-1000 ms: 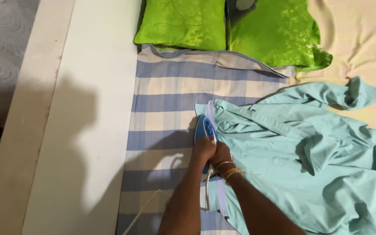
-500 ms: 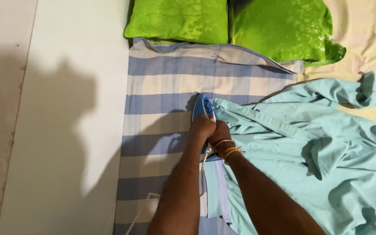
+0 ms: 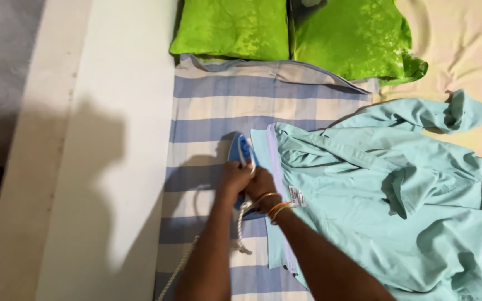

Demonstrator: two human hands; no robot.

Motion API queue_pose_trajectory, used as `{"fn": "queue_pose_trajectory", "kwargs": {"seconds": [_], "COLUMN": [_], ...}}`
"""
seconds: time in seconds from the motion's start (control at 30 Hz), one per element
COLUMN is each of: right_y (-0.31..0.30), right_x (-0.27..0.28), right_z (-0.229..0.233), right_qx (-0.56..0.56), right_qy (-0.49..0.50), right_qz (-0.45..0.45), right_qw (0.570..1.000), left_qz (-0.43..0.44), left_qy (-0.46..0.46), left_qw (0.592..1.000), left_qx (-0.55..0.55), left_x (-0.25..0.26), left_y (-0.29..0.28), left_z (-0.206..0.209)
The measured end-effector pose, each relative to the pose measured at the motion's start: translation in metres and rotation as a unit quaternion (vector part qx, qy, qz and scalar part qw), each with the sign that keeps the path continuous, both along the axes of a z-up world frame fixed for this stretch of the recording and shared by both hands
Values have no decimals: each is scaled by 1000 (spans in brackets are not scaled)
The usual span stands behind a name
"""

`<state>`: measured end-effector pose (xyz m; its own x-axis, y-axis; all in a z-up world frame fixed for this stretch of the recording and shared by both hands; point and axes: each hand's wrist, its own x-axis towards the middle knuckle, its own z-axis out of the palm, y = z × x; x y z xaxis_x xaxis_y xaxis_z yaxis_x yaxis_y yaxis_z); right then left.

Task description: Iron a light blue shirt on a bed using an electric iron.

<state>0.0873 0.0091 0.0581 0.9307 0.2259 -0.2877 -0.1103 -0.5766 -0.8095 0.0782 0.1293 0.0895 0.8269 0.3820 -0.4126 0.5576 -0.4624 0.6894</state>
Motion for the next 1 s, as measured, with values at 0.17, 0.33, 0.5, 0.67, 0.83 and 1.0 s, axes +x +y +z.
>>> {"fn": "queue_pose_trajectory", "kwargs": {"seconds": [0.17,0.33,0.5,0.67,0.83,1.0], "right_y": [48,56,21,-42,-72,-79], "right_x": [-45,-55,-17,62,122,164], "right_z": [24,39,45,32,17,-24], "right_qx": [44,142,89,3,-168,-201], "right_qy": [63,158,135,-2,-50,-116], "right_qz": [33,117,229,289,278,318], "right_qw": [996,970,960,957,945,919], "left_qz": [13,73,58,28,51,200], "left_qy": [26,29,22,-340,-113,85], "left_qw": [999,997,998,935,979,853], "left_qx": [25,-20,13,95,-164,-473], "left_x": [-47,-75,-80,-89,-122,-181], "left_y": [48,69,33,-57,-157,-208], "left_z": [27,13,69,70,16,-53]}}
